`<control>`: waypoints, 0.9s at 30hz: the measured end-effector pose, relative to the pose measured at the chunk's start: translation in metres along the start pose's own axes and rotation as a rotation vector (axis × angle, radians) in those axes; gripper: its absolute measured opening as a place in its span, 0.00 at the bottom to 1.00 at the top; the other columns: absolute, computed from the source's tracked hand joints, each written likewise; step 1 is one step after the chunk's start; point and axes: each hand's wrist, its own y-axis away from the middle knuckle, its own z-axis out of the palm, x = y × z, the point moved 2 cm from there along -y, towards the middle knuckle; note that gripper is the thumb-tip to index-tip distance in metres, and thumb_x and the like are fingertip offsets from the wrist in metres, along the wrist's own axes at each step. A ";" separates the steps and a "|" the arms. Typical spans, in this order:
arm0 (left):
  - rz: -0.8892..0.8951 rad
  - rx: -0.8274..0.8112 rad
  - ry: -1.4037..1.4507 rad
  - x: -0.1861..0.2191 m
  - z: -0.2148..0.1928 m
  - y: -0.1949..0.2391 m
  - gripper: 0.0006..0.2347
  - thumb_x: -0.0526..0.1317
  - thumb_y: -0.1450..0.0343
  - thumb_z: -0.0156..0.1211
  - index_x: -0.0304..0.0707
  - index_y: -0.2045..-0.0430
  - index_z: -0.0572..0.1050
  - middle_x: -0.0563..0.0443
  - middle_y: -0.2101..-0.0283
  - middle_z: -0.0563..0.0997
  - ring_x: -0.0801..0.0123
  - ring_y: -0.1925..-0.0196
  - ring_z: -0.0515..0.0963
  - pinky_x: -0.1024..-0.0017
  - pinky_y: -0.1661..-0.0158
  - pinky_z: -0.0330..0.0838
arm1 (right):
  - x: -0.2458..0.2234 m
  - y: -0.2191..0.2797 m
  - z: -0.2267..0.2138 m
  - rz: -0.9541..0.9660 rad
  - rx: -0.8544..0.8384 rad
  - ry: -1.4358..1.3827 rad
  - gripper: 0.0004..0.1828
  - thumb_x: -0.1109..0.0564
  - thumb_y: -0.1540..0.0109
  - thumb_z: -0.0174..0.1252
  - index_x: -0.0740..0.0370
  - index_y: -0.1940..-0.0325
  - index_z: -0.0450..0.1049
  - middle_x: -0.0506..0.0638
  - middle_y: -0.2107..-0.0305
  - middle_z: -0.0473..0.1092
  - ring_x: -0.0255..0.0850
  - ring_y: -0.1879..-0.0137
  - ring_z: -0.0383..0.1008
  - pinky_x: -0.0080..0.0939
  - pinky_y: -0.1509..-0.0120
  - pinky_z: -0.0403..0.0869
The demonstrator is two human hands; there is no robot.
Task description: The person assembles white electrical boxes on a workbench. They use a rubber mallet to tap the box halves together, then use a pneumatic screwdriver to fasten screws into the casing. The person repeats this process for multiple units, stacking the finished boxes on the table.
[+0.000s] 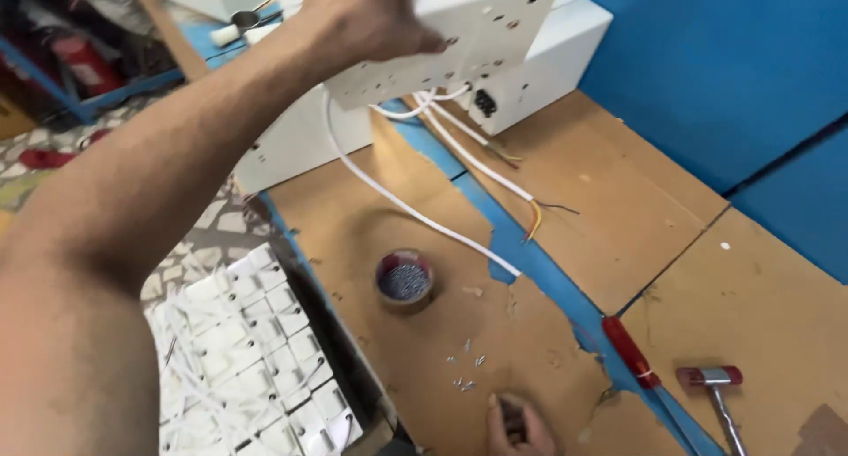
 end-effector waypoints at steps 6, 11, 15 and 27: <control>0.207 0.360 -0.122 -0.048 -0.013 0.111 0.37 0.52 0.47 0.83 0.25 0.49 0.75 0.34 0.62 0.82 0.49 0.63 0.83 0.57 0.60 0.79 | -0.129 -0.020 -0.013 -0.076 -0.038 0.097 0.06 0.57 0.47 0.72 0.59 0.69 0.83 0.45 0.87 0.74 0.29 0.81 0.71 0.30 0.74 0.71; -0.174 0.014 -0.152 -0.083 0.020 0.143 0.33 0.53 0.47 0.83 0.24 0.60 0.73 0.36 0.63 0.78 0.48 0.63 0.81 0.57 0.58 0.78 | -0.136 -0.018 -0.015 -0.173 -0.052 0.128 0.05 0.57 0.47 0.71 0.58 0.69 0.82 0.44 0.87 0.74 0.27 0.81 0.71 0.29 0.75 0.70; -0.301 -0.149 -0.165 -0.115 0.056 0.144 0.30 0.52 0.44 0.80 0.25 0.59 0.74 0.37 0.63 0.79 0.49 0.63 0.83 0.58 0.58 0.80 | -0.137 -0.019 -0.012 -0.148 -0.043 0.158 0.05 0.58 0.47 0.71 0.58 0.70 0.82 0.44 0.87 0.73 0.28 0.82 0.71 0.30 0.76 0.69; -0.216 0.031 -0.018 -0.156 0.077 0.150 0.37 0.59 0.50 0.82 0.28 0.55 0.79 0.32 0.55 0.78 0.43 0.48 0.76 0.52 0.46 0.71 | -0.045 -0.025 0.005 -0.096 -0.135 0.122 0.05 0.56 0.45 0.68 0.57 0.67 0.81 0.43 0.88 0.72 0.27 0.85 0.64 0.28 0.80 0.63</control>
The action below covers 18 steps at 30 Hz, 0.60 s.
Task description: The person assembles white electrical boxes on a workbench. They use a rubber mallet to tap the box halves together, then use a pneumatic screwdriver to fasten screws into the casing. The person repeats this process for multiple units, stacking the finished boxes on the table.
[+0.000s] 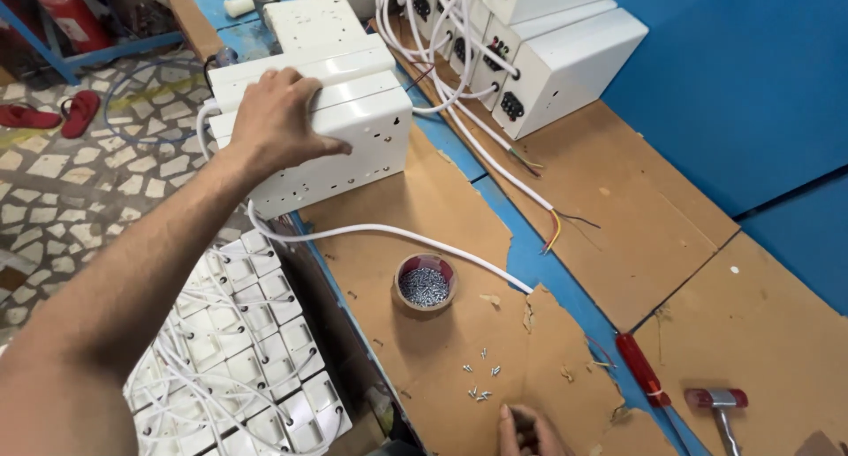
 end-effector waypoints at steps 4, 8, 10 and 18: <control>0.130 0.184 -0.076 0.006 -0.003 0.005 0.35 0.58 0.48 0.82 0.31 0.54 0.80 0.36 0.53 0.77 0.45 0.47 0.74 0.52 0.47 0.68 | 0.035 0.006 0.012 -0.019 -0.014 -0.078 0.07 0.54 0.44 0.67 0.56 0.65 0.79 0.42 0.89 0.70 0.27 0.86 0.62 0.29 0.81 0.60; 0.308 0.461 0.007 0.047 -0.004 0.009 0.22 0.49 0.34 0.76 0.33 0.55 0.78 0.38 0.51 0.77 0.46 0.49 0.76 0.53 0.48 0.69 | 0.049 0.000 0.011 -0.026 0.036 0.004 0.08 0.53 0.47 0.69 0.56 0.67 0.80 0.42 0.90 0.70 0.28 0.86 0.63 0.30 0.81 0.63; 0.339 0.344 0.123 0.065 0.016 0.016 0.16 0.43 0.33 0.71 0.36 0.55 0.78 0.40 0.53 0.79 0.46 0.50 0.77 0.54 0.50 0.71 | 0.030 0.001 0.007 -0.026 0.072 0.028 0.07 0.53 0.48 0.70 0.55 0.69 0.81 0.42 0.91 0.70 0.28 0.87 0.64 0.30 0.81 0.64; 0.253 -0.495 0.188 0.086 0.105 0.061 0.14 0.43 0.37 0.67 0.45 0.58 0.79 0.44 0.57 0.81 0.49 0.55 0.81 0.56 0.54 0.77 | 0.096 0.001 0.032 -0.049 0.103 -0.018 0.08 0.53 0.50 0.72 0.56 0.74 0.81 0.43 0.91 0.71 0.30 0.85 0.68 0.32 0.79 0.67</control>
